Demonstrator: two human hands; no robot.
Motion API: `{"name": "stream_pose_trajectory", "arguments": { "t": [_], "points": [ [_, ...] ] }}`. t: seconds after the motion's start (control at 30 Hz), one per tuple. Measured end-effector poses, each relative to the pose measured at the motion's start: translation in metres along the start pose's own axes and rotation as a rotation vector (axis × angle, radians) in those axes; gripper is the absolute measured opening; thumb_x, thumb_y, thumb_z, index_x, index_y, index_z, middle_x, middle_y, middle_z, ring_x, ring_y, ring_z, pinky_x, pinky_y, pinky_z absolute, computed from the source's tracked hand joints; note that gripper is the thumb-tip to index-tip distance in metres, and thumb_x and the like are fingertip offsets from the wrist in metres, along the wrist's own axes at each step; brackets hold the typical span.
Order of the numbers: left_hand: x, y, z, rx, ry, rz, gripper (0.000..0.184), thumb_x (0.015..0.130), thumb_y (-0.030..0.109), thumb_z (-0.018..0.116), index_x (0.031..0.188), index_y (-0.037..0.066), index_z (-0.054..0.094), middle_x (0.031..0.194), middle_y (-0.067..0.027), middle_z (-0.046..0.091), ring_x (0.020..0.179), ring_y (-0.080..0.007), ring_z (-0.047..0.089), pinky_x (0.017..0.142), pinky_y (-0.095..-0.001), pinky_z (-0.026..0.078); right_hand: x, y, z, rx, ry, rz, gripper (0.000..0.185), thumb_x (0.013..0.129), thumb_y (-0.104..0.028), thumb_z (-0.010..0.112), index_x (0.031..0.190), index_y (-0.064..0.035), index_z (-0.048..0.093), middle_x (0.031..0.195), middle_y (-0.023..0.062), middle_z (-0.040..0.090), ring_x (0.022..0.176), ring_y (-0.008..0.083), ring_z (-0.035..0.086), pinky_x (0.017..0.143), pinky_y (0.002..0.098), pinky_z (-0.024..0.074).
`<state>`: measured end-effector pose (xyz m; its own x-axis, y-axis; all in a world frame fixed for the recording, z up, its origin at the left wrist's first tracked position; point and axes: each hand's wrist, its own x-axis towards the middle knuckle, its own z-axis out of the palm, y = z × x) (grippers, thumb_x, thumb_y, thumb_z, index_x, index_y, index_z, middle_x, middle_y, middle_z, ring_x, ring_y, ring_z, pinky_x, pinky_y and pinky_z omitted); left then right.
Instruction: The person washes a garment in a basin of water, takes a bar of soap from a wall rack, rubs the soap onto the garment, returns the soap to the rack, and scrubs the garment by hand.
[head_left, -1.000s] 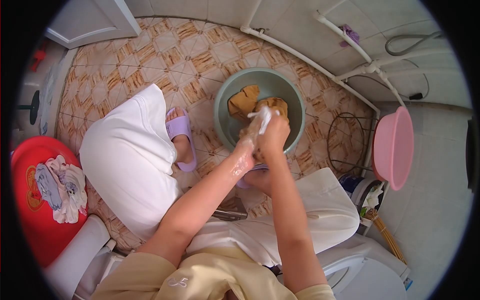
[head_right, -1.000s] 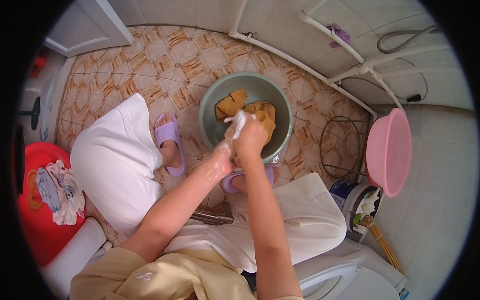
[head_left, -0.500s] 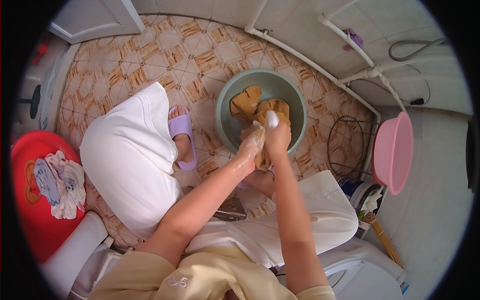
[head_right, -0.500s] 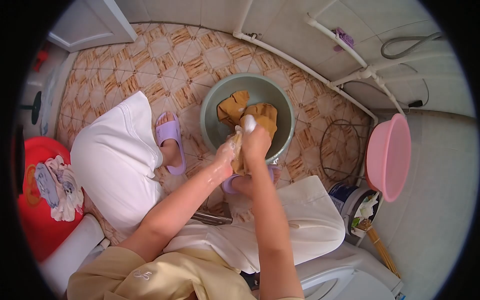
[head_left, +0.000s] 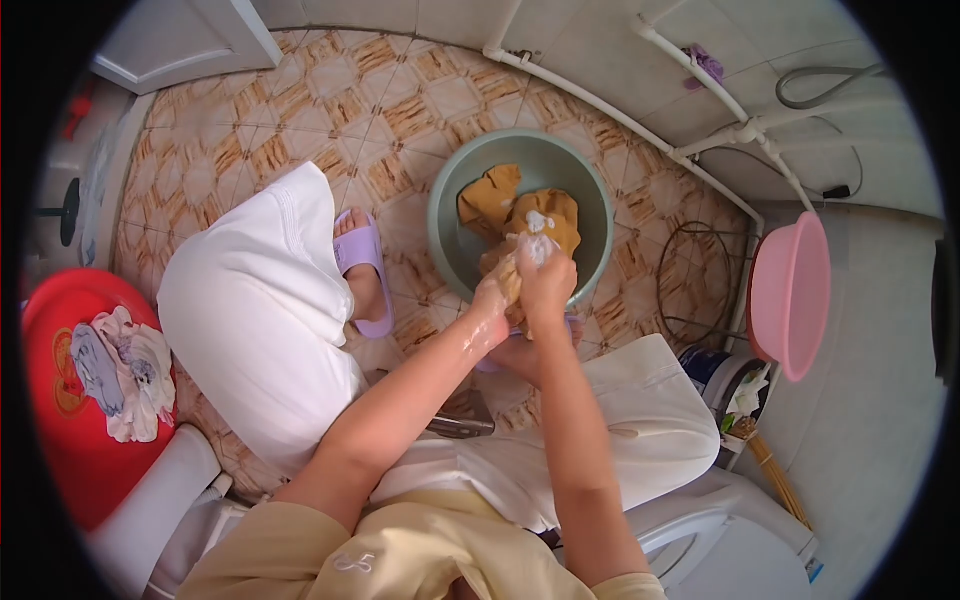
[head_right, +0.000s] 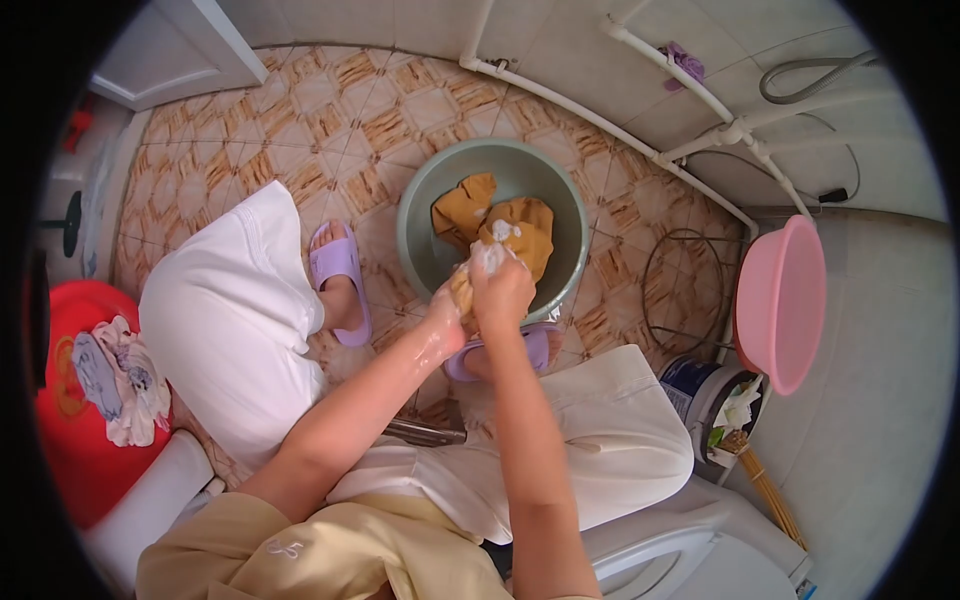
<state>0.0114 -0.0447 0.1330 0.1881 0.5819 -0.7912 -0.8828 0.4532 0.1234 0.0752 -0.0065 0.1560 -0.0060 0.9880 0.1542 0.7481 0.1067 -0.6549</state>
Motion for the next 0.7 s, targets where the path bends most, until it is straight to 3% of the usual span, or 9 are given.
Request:
{"name": "stream_pose_trajectory", "arguments": {
  "t": [0.07, 0.23, 0.33, 0.4, 0.5, 0.53, 0.6, 0.63, 0.7],
  "points": [
    [0.0, 0.002, 0.005, 0.056, 0.011, 0.028, 0.031, 0.096, 0.032, 0.042, 0.121, 0.016, 0.053, 0.115, -0.0031, 0.06, 0.104, -0.0172, 0.059, 0.087, -0.0351, 0.049, 0.017, 0.003, -0.007, -0.084, -0.288, 0.397, 0.029, 0.084, -0.03, 0.061, 0.082, -0.0019, 0.065, 0.08, 0.0213, 0.062, 0.083, 0.0382, 0.058, 0.077, 0.039, 0.0455],
    [-0.006, 0.023, 0.009, -0.046, -0.139, -0.013, 0.029, 0.094, 0.034, 0.048, 0.112, 0.014, 0.058, 0.109, -0.0017, 0.062, 0.098, -0.0168, 0.06, 0.08, -0.0339, 0.05, 0.022, 0.054, 0.011, 0.44, -0.117, 0.287, 0.039, 0.089, -0.037, 0.055, 0.104, -0.0006, 0.06, 0.097, 0.0187, 0.064, 0.095, 0.0271, 0.062, 0.08, 0.0375, 0.0462],
    [-0.003, 0.039, -0.001, -0.213, -0.224, -0.02, 0.034, 0.09, 0.037, 0.053, 0.114, 0.013, 0.057, 0.11, -0.0035, 0.062, 0.104, -0.0191, 0.058, 0.081, -0.0361, 0.049, 0.001, 0.067, 0.012, 0.897, 0.032, 0.507, 0.039, 0.092, -0.036, 0.051, 0.117, -0.0056, 0.054, 0.113, 0.0104, 0.059, 0.103, 0.0214, 0.057, 0.081, 0.0369, 0.0464],
    [0.001, 0.044, -0.003, -0.331, -0.551, -0.059, 0.034, 0.088, 0.032, 0.055, 0.118, 0.014, 0.057, 0.114, -0.0037, 0.061, 0.108, -0.0202, 0.056, 0.084, -0.0386, 0.049, -0.016, 0.045, -0.005, 1.24, -0.01, 1.038, 0.038, 0.094, -0.033, 0.047, 0.125, -0.0102, 0.049, 0.116, 0.0093, 0.053, 0.107, 0.018, 0.051, 0.089, 0.0337, 0.0432],
    [0.022, 0.025, -0.014, -0.002, -0.351, -0.003, 0.041, 0.088, 0.037, 0.057, 0.12, 0.012, 0.055, 0.117, -0.0067, 0.059, 0.108, -0.0207, 0.056, 0.087, -0.0376, 0.048, -0.02, 0.018, -0.018, 1.662, -0.003, 0.741, 0.029, 0.091, -0.027, 0.053, 0.114, -0.0097, 0.053, 0.106, 0.0065, 0.057, 0.099, 0.0204, 0.055, 0.086, 0.0364, 0.0448],
    [0.019, 0.024, -0.013, 0.275, -0.236, -0.01, 0.044, 0.088, 0.04, 0.057, 0.12, 0.011, 0.055, 0.116, -0.0078, 0.059, 0.106, -0.0208, 0.057, 0.088, -0.0374, 0.048, -0.018, 0.013, -0.024, 1.659, -0.002, 0.744, 0.029, 0.091, -0.027, 0.053, 0.114, -0.0097, 0.053, 0.106, 0.0065, 0.057, 0.099, 0.0204, 0.055, 0.086, 0.0364, 0.0448],
    [0.009, 0.018, -0.01, 0.337, -0.35, 0.021, 0.05, 0.086, 0.046, 0.057, 0.119, 0.009, 0.055, 0.111, -0.0094, 0.061, 0.101, -0.0216, 0.06, 0.087, -0.0369, 0.05, -0.016, 0.008, -0.035, 0.931, -0.225, 0.614, 0.022, 0.086, -0.027, 0.061, 0.095, -0.0071, 0.057, 0.106, 0.0062, 0.059, 0.098, 0.0218, 0.057, 0.086, 0.0391, 0.0437],
    [-0.004, 0.025, 0.001, 0.078, -0.377, -0.127, 0.049, 0.086, 0.046, 0.057, 0.119, 0.009, 0.055, 0.109, -0.0096, 0.061, 0.099, -0.0217, 0.06, 0.085, -0.0374, 0.05, -0.02, 0.025, -0.02, 0.467, -0.151, 0.237, 0.015, 0.081, -0.018, 0.063, 0.08, -0.0054, 0.055, 0.094, 0.0078, 0.06, 0.091, 0.0284, 0.058, 0.081, 0.0416, 0.0444],
    [0.003, 0.028, -0.006, -0.175, -0.452, -0.252, 0.045, 0.089, 0.042, 0.052, 0.117, 0.008, 0.055, 0.107, -0.0105, 0.061, 0.098, -0.0216, 0.06, 0.082, -0.0388, 0.051, -0.036, -0.013, -0.019, 0.259, -0.125, 0.098, 0.015, 0.079, -0.018, 0.063, 0.078, -0.0048, 0.054, 0.091, 0.0099, 0.058, 0.089, 0.0308, 0.057, 0.078, 0.0418, 0.044]
  ]
}}
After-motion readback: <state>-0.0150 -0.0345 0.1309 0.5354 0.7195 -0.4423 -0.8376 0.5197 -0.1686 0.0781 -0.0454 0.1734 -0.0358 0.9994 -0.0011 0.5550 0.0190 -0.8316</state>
